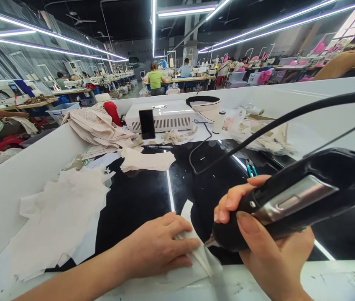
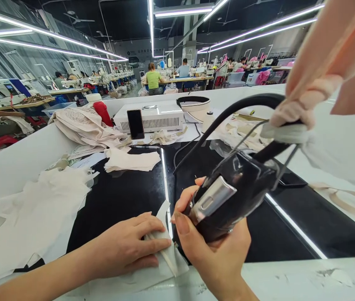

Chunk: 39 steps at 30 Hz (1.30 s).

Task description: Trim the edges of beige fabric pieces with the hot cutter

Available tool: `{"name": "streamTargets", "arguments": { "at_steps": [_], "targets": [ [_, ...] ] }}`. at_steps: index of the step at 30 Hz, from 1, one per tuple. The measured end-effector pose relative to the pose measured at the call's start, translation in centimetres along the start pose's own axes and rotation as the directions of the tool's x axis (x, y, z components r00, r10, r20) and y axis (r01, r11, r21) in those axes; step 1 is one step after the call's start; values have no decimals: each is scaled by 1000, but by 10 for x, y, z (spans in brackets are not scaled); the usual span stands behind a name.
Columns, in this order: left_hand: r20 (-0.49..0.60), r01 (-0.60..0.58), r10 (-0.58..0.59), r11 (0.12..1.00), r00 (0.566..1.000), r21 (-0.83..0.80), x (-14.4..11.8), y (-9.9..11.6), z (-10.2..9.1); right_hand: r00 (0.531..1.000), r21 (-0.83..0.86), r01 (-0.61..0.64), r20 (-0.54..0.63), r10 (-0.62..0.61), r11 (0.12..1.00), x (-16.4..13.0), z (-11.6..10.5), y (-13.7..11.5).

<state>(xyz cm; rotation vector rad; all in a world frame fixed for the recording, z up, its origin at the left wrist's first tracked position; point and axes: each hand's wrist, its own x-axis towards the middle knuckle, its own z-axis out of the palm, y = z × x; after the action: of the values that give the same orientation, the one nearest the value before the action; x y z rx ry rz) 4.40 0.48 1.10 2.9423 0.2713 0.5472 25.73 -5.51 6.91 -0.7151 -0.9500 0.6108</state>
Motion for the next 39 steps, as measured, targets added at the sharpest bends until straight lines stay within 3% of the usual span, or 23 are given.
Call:
{"name": "streamTargets", "arguments": {
  "at_steps": [4,13,24,31,39],
  "targets": [
    [-20,12,-12,999,1000,-32,-2,2,4,999,-41,-1,41,3,999,1,-5,-3],
    [-7,51,-52,997,999,-62,-3,3,11,999,-44,-2,-46,0,999,12,2,3],
    [8,75,-75,991,997,-106,-1,7,10,1000,-80,9,-4,-9,997,8,0,4],
    [43,85,-80,989,996,-122,-4,6,9,996,-43,37,-81,-40,998,14,6,5],
    [72,90,-80,984,994,-152,-4,7,9,997,-54,39,-66,-42,998,13,6,9]
  ]
}}
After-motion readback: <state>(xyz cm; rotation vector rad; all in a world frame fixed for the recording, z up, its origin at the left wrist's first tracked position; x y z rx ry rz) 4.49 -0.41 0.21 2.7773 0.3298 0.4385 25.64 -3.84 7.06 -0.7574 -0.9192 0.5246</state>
